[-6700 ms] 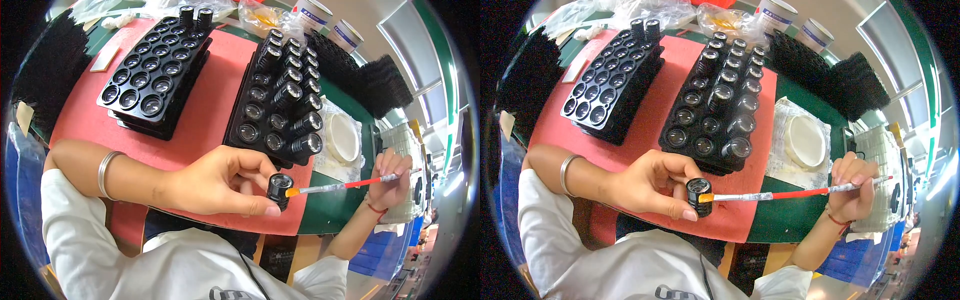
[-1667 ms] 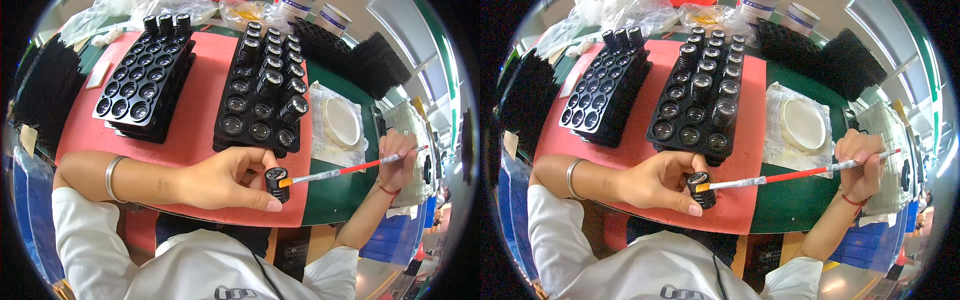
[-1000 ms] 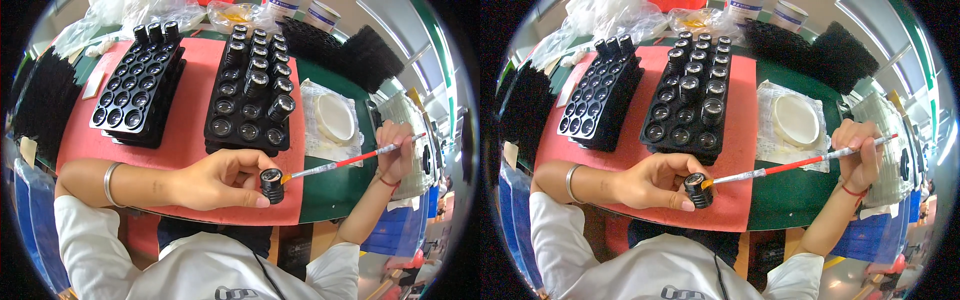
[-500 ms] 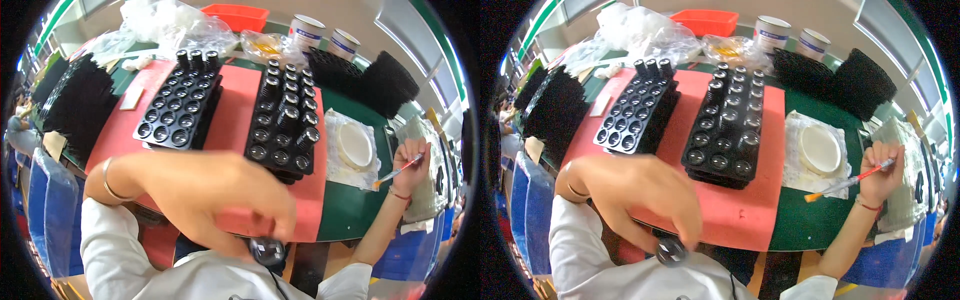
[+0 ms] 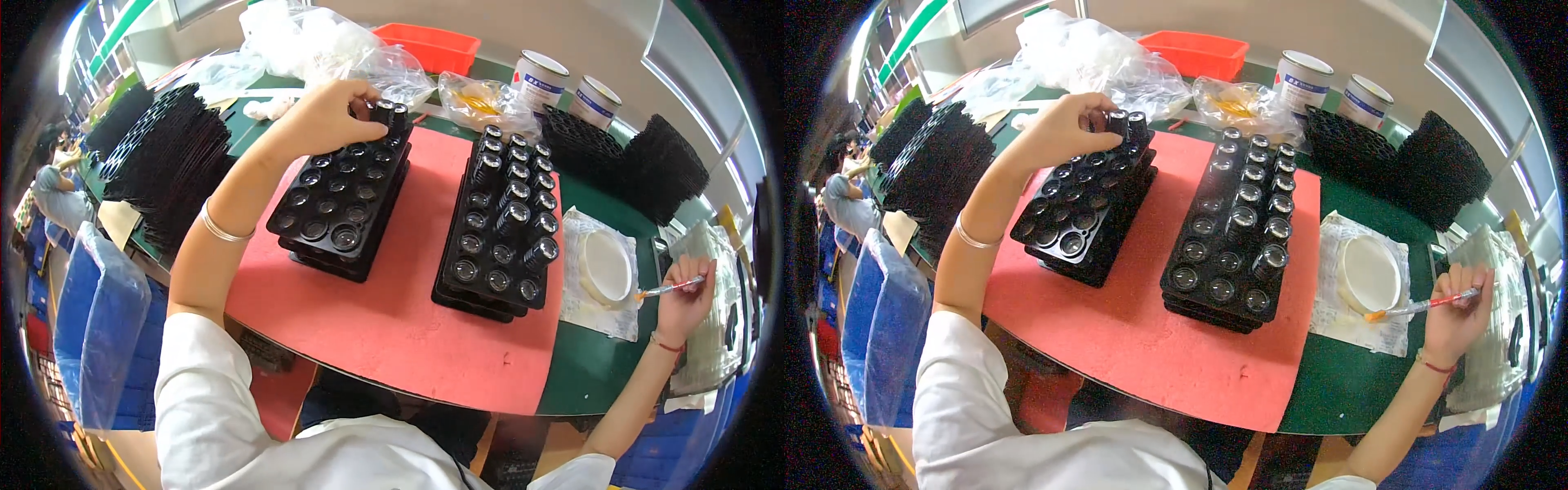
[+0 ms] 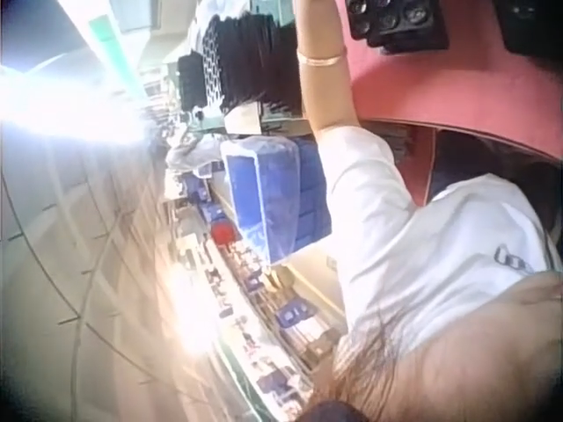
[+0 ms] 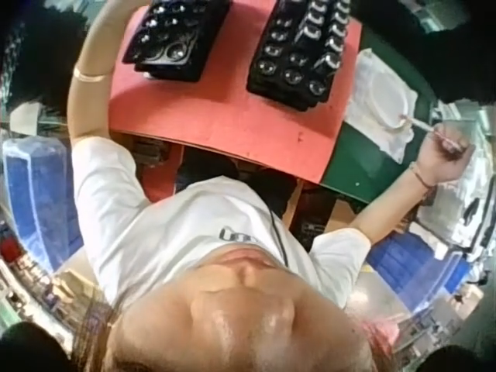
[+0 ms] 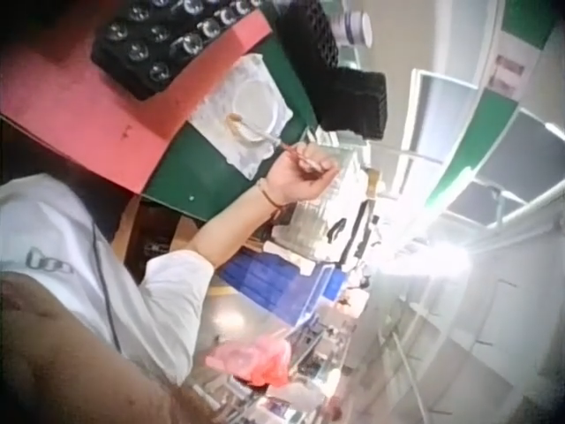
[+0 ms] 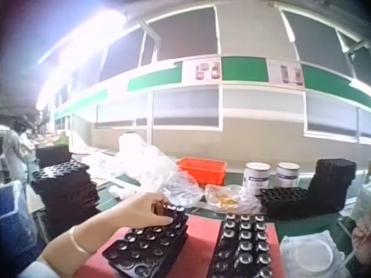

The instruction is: Applying orange sealant to small black components with a brush.

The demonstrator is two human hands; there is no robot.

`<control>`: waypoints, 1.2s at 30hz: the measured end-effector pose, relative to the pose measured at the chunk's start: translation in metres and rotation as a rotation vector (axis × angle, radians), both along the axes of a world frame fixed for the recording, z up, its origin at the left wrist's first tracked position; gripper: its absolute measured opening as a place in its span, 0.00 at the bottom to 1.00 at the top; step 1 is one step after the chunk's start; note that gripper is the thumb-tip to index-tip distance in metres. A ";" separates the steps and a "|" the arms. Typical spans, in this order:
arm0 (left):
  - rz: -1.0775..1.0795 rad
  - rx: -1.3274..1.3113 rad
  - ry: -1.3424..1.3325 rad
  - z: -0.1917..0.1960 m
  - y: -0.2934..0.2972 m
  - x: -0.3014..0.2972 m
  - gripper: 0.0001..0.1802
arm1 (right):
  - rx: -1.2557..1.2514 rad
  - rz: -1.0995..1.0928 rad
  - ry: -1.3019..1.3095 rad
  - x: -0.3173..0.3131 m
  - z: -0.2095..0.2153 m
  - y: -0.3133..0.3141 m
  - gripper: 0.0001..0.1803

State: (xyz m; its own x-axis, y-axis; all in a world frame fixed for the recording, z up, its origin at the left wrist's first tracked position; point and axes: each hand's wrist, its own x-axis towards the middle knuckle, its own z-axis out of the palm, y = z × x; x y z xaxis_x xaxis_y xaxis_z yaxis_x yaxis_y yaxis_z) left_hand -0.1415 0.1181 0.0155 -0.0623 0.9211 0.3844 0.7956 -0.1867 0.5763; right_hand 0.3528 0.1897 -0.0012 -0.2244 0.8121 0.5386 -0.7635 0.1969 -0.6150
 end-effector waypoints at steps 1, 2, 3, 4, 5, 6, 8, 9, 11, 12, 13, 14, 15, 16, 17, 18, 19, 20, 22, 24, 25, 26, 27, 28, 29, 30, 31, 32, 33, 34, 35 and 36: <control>-0.010 -0.026 0.024 -0.002 0.001 0.002 0.20 | -0.005 -0.020 0.006 0.000 0.000 0.000 0.13; -0.019 -0.051 0.048 -0.003 0.001 0.005 0.20 | -0.010 -0.041 0.012 0.001 -0.001 0.000 0.13; 0.003 -0.030 0.113 -0.003 -0.001 0.011 0.19 | -0.011 -0.043 0.013 -0.001 0.000 -0.002 0.13; -0.001 -0.032 0.114 -0.003 -0.001 0.011 0.19 | -0.025 -0.059 0.026 -0.003 0.001 -0.004 0.14; 0.002 -0.040 0.106 -0.004 0.000 0.011 0.20 | -0.040 -0.076 0.039 -0.004 0.002 -0.006 0.15; 0.005 -0.048 0.097 -0.004 0.000 0.011 0.20 | -0.042 -0.080 0.040 -0.002 0.002 -0.005 0.15; 0.023 -0.042 0.138 -0.003 0.000 0.011 0.20 | -0.003 -0.047 0.016 0.000 0.002 -0.004 0.13; 0.045 -0.034 0.178 -0.002 0.000 0.012 0.21 | -0.005 -0.051 0.017 0.000 0.002 -0.004 0.13; 0.035 -0.049 0.169 -0.002 0.001 0.012 0.21 | -0.007 -0.081 0.029 -0.002 0.002 -0.005 0.13; 0.027 -0.063 0.159 -0.002 0.002 0.011 0.22 | -0.008 -0.083 0.030 -0.001 0.002 -0.005 0.13; 0.026 -0.064 0.160 -0.003 0.003 0.010 0.22 | -0.004 -0.075 0.024 -0.001 0.003 -0.005 0.13; 0.024 -0.071 0.128 -0.004 0.004 0.009 0.22 | -0.001 -0.067 0.018 -0.001 0.003 -0.005 0.13; 0.023 -0.078 0.096 -0.004 0.005 0.008 0.23 | -0.002 -0.068 0.019 -0.002 0.003 -0.005 0.13; 0.022 -0.078 0.097 -0.003 0.005 0.008 0.23 | -0.002 -0.076 0.021 -0.002 0.003 -0.005 0.13; 0.022 -0.098 0.104 -0.002 0.004 0.008 0.22 | -0.003 -0.083 0.022 -0.003 0.003 -0.005 0.13; 0.021 -0.119 0.111 -0.001 0.004 0.007 0.22 | -0.003 -0.083 0.023 -0.003 0.003 -0.005 0.13; 0.021 -0.119 0.112 -0.001 0.004 0.007 0.22 | 0.006 -0.073 0.022 -0.003 0.003 -0.004 0.13; 0.024 -0.108 0.111 -0.001 0.002 0.006 0.21 | 0.015 -0.063 0.022 -0.003 0.003 -0.004 0.13; 0.021 -0.095 0.110 0.003 -0.002 0.009 0.20 | 0.015 -0.067 0.022 -0.002 0.004 -0.006 0.13; 0.142 -0.093 0.248 0.015 -0.013 0.020 0.19 | 0.012 -0.076 0.023 -0.001 0.004 -0.006 0.13; 0.164 -0.036 0.279 0.018 -0.020 0.022 0.18 | 0.015 -0.046 0.028 -0.001 0.005 -0.005 0.14; 0.220 0.021 0.311 0.023 -0.026 0.034 0.18 | 0.012 -0.026 0.032 -0.001 0.004 -0.004 0.15; 0.274 0.080 0.343 0.029 -0.035 0.051 0.18 | 0.042 -0.032 0.022 -0.002 0.003 -0.003 0.15; 0.204 0.182 0.332 0.029 -0.038 0.068 0.18 | 0.039 -0.097 0.019 0.001 0.002 -0.005 0.15; 0.119 0.220 0.319 0.027 -0.046 0.085 0.15 | 0.039 -0.151 0.017 0.001 0.002 -0.006 0.15; 0.031 0.258 0.304 0.024 -0.053 0.101 0.13 | 0.024 -0.253 0.016 0.005 -0.001 -0.004 0.12; -0.084 0.272 0.456 0.021 -0.061 0.114 0.14 | -0.021 -0.431 0.012 0.007 -0.001 -0.004 0.11; -0.341 0.259 0.374 0.016 -0.059 0.125 0.17 | -0.065 -0.615 0.005 0.009 -0.002 -0.002 0.11; -0.382 0.232 0.409 0.012 -0.065 0.136 0.23 | 0.043 -0.738 -0.120 0.010 -0.004 0.002 0.13; -0.372 0.196 0.417 0.007 -0.069 0.144 0.26 | 0.092 -0.914 -0.239 0.004 -0.003 0.000 0.16; -0.360 0.151 0.467 0.006 -0.071 0.150 0.29 | 0.149 -1.133 -0.390 -0.003 -0.003 -0.002 0.19; -0.334 0.105 0.473 0.005 -0.070 0.154 0.30 | 0.161 -1.182 -0.377 -0.008 0.000 -0.006 0.19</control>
